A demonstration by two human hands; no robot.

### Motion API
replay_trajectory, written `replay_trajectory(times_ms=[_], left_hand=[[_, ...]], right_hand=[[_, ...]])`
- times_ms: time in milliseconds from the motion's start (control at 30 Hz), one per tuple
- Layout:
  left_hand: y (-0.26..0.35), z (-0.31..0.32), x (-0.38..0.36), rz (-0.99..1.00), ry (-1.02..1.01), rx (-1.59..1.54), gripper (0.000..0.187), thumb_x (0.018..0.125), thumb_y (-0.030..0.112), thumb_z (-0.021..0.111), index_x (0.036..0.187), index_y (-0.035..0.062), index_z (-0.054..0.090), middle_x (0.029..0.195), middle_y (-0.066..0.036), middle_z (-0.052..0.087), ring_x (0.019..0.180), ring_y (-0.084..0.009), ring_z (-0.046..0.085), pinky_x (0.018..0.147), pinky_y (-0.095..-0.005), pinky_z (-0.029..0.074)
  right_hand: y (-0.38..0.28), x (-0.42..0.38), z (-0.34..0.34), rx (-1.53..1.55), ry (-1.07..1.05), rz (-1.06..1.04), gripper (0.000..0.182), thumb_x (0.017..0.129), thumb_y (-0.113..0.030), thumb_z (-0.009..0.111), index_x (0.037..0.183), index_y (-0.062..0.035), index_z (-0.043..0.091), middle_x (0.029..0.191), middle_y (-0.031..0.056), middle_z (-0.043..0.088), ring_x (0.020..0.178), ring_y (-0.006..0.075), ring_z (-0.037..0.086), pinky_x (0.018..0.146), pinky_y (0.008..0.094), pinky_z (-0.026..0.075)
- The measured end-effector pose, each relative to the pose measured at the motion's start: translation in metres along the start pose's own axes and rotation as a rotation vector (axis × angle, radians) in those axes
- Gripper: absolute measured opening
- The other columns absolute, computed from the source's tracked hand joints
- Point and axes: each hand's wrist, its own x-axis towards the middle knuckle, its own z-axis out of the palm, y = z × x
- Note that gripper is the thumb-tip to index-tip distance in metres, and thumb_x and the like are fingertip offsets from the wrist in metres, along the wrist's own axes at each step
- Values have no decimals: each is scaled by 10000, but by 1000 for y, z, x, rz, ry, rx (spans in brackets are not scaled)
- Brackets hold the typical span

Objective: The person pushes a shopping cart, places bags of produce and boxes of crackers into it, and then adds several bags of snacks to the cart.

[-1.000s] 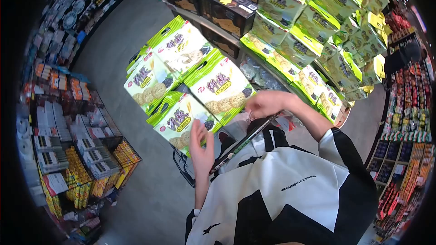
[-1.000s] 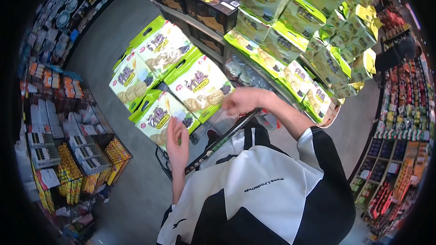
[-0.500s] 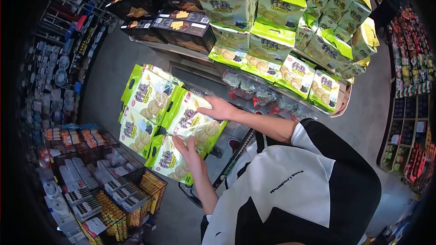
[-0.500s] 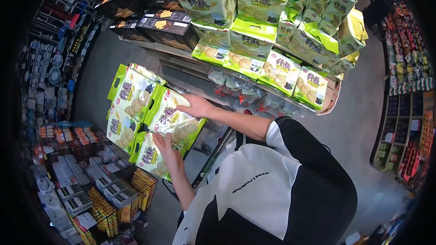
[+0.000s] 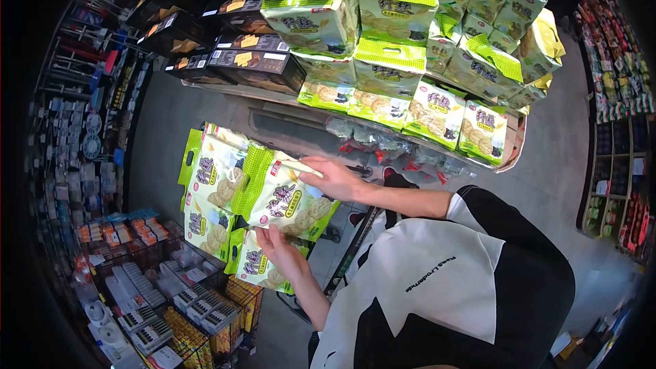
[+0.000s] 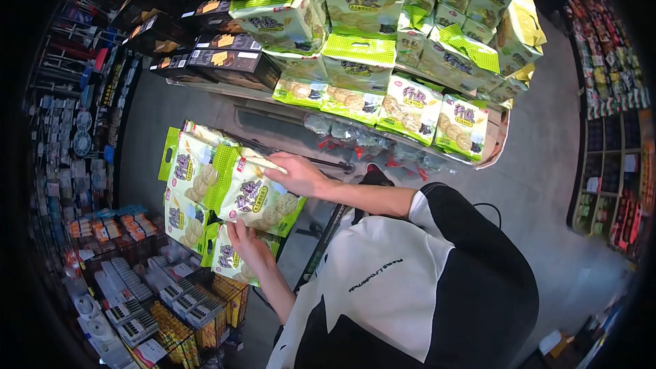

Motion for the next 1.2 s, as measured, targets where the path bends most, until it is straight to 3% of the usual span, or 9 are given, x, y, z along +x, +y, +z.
replay_trajectory(times_ms=[133,233,400,533,767,967,1000,1167,1200], left_hand=[[20,11,5,-97,-212,141,546,1057,227,663,1518,41,439,1390,-107,570,1204,-194,564,1000,-332,449],[28,53,-5,82,-203,245,626,1033,115,674,1568,35,360,1442,-145,542,1275,-206,542,1084,-341,440],[25,104,-11,63,-406,190,711,1007,64,688,1593,37,287,1442,-147,537,1304,-209,536,1121,-340,413],[13,144,-16,-15,-568,189,670,993,59,708,1553,43,339,1405,-108,555,1271,-176,552,1088,-324,434],[-29,219,-29,105,-881,299,527,980,68,733,1437,28,471,1283,-101,647,1160,-155,612,1008,-302,479],[-57,293,-30,115,-1194,408,448,1001,120,712,1388,-16,529,1255,-122,703,1142,-156,660,978,-329,524],[-61,304,-30,125,-1230,418,503,986,128,717,1430,-1,520,1284,-133,692,1168,-192,666,986,-356,538],[-89,348,-32,196,-1207,458,629,933,73,730,1515,53,493,1382,-149,599,1254,-223,614,983,-372,554],[-88,357,-35,253,-1203,460,614,941,53,725,1509,43,492,1366,-128,592,1246,-201,608,978,-358,558]], right_hand=[[-29,-7,-37,65,93,-33,502,1031,-340,643,1377,24,628,1372,196,642,1264,328,631,1072,380,488],[-37,-14,-60,67,188,-70,509,1015,-308,676,1402,16,609,1389,179,631,1260,310,634,1073,371,491],[-37,-37,-102,108,351,-66,509,1010,-273,698,1409,20,583,1360,172,614,1257,283,614,1078,374,476],[-26,-71,-137,25,477,2,537,1011,-250,698,1445,12,522,1337,171,594,1241,268,600,1076,367,464],[21,-149,-191,83,679,58,674,928,-117,781,1505,24,462,1446,158,540,1324,248,559,1132,376,446],[46,-192,-225,9,839,179,780,932,-55,765,1565,65,326,1503,202,497,1397,266,506,1176,399,407],[48,-195,-233,-31,852,198,790,931,-46,762,1566,70,308,1507,208,493,1407,270,498,1182,401,399],[54,-196,-265,-34,918,296,765,960,-49,722,1576,20,273,1479,192,506,1394,272,494,1192,390,367],[55,-188,-269,-60,960,175,744,967,-32,690,1585,0,276,1451,181,519,1369,266,513,1171,385,391]])
